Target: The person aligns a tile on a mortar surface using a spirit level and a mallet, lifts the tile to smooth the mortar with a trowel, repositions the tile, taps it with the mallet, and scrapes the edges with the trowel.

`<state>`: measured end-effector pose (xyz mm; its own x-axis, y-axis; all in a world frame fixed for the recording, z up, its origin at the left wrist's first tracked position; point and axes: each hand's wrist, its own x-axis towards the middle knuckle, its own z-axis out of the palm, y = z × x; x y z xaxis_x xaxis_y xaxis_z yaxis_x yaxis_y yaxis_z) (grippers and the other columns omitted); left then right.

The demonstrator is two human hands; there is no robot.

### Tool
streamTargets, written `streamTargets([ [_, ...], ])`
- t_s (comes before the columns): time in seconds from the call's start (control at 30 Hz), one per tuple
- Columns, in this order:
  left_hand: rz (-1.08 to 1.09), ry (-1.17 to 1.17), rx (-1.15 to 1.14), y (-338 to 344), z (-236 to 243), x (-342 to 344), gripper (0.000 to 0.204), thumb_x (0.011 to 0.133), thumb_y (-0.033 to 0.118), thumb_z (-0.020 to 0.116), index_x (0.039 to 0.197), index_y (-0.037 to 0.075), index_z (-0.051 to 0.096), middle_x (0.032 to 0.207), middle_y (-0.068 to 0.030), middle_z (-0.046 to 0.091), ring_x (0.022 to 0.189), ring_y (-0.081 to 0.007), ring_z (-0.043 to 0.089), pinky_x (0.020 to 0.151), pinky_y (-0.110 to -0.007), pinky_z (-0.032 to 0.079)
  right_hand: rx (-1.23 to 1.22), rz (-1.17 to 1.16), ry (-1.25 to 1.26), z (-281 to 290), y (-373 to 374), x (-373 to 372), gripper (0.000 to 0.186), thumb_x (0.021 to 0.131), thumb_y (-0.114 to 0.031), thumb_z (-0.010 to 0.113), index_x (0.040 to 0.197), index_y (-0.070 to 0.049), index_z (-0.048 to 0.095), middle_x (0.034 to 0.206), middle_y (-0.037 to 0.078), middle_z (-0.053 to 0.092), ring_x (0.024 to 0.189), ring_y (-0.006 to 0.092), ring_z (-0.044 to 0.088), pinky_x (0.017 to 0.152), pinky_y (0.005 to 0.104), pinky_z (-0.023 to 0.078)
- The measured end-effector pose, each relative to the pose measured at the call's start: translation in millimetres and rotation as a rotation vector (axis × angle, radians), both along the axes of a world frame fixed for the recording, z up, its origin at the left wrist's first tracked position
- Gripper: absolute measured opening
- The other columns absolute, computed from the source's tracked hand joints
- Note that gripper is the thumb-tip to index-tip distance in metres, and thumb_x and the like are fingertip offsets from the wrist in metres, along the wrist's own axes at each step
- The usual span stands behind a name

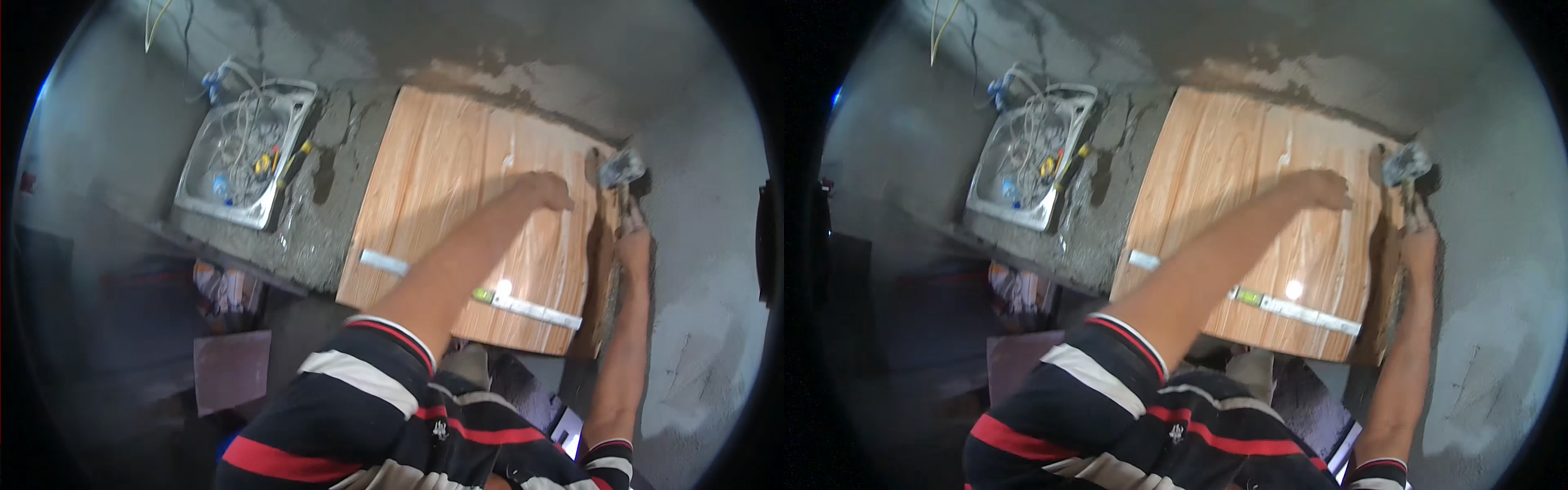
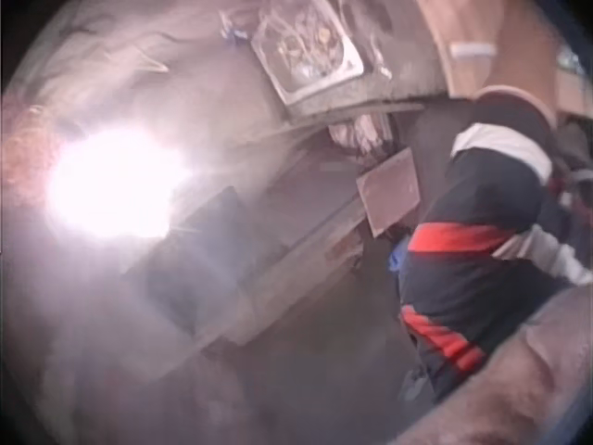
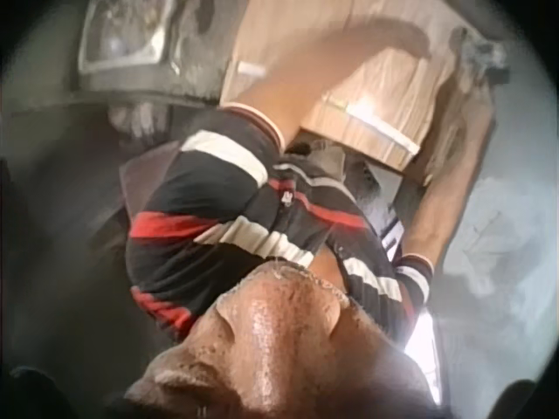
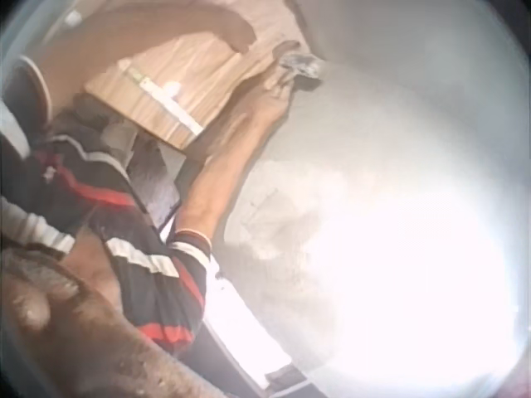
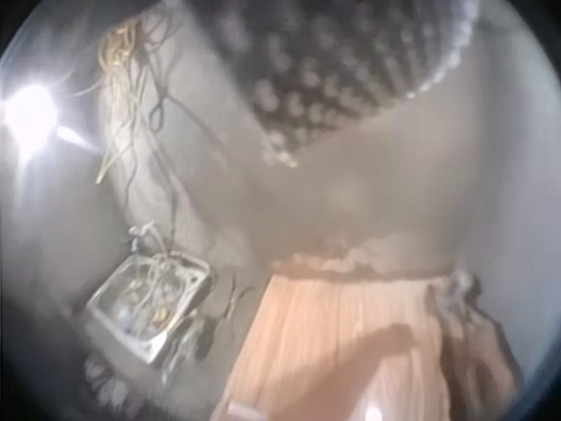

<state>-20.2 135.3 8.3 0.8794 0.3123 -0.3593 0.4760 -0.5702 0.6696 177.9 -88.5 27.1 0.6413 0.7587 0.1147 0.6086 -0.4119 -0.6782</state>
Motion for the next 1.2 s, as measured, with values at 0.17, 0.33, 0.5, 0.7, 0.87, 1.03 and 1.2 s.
streamTargets([
  [0.17,0.150,-0.105,0.106,36.6,84.6,-177.7,0.091,0.090,0.067,0.069,0.159,0.012,0.046,0.167,-0.0168,0.037,0.153,-0.0343,0.039,0.125,-0.052,0.030,0.108,-0.075,0.133,83.3,-40.1,-76.4,0.047,0.109,-0.017,0.051,0.156,-0.019,0.054,0.105,0.000,0.070,0.064,0.0036,0.048,0.055,0.0230,0.044],
  [0.33,0.512,-0.493,0.242,39.1,130.4,-405.6,0.067,0.099,0.042,0.066,0.149,0.000,0.055,0.145,-0.0202,0.063,0.135,-0.0288,0.060,0.115,-0.039,0.045,0.392,-0.149,0.219,123.5,-72.1,-195.9,0.046,0.109,-0.026,0.055,0.153,-0.012,0.054,0.075,-0.003,0.054,0.055,0.0044,0.046,0.045,0.0226,0.037],
  [0.5,0.561,-0.457,-0.033,4.3,76.5,-506.1,0.060,0.097,0.033,0.071,0.145,-0.002,0.059,0.142,-0.0162,0.065,0.132,-0.0265,0.061,0.111,-0.038,0.047,0.646,-0.338,0.250,106.8,-110.1,-308.0,0.038,0.110,-0.029,0.056,0.140,-0.006,0.061,0.072,-0.002,0.052,0.052,0.0061,0.045,0.043,0.0244,0.037],
  [0.7,0.384,-0.411,-0.279,2.3,38.3,-497.5,0.060,0.088,0.016,0.078,0.142,-0.004,0.060,0.134,-0.0152,0.070,0.126,-0.0254,0.064,0.107,-0.036,0.049,0.734,-0.493,0.350,143.9,-135.4,-388.8,0.039,0.110,-0.032,0.058,0.136,-0.003,0.063,0.066,0.000,0.049,0.048,0.0086,0.045,0.041,0.0270,0.037],
  [0.87,0.229,-0.446,0.123,-27.6,9.8,-470.3,0.056,0.080,0.013,0.078,0.130,-0.007,0.065,0.121,-0.0294,0.070,0.118,-0.0452,0.066,0.103,-0.047,0.052,0.738,-0.586,0.433,127.1,-185.8,-438.1,0.047,0.109,-0.034,0.059,0.142,-0.002,0.055,0.068,0.000,0.051,0.048,0.0068,0.048,0.040,0.0250,0.040],
  [1.03,0.196,-0.397,0.211,-47.6,-2.5,-450.1,0.047,0.080,0.013,0.075,0.124,-0.005,0.069,0.115,-0.0298,0.071,0.111,-0.0450,0.067,0.097,-0.048,0.053,0.811,-0.689,0.477,120.7,-222.8,-459.6,0.047,0.108,-0.035,0.059,0.142,-0.003,0.053,0.072,0.000,0.052,0.049,0.0059,0.048,0.039,0.0251,0.042],
  [1.2,0.239,-0.375,0.209,-57.8,-1.6,-436.6,0.038,0.081,0.013,0.073,0.116,-0.001,0.074,0.109,-0.0275,0.072,0.106,-0.0431,0.069,0.093,-0.048,0.054,0.846,-0.779,0.520,107.7,-249.5,-458.5,0.045,0.107,-0.036,0.061,0.141,-0.007,0.055,0.073,-0.001,0.052,0.051,0.0063,0.049,0.041,0.0254,0.043],
])
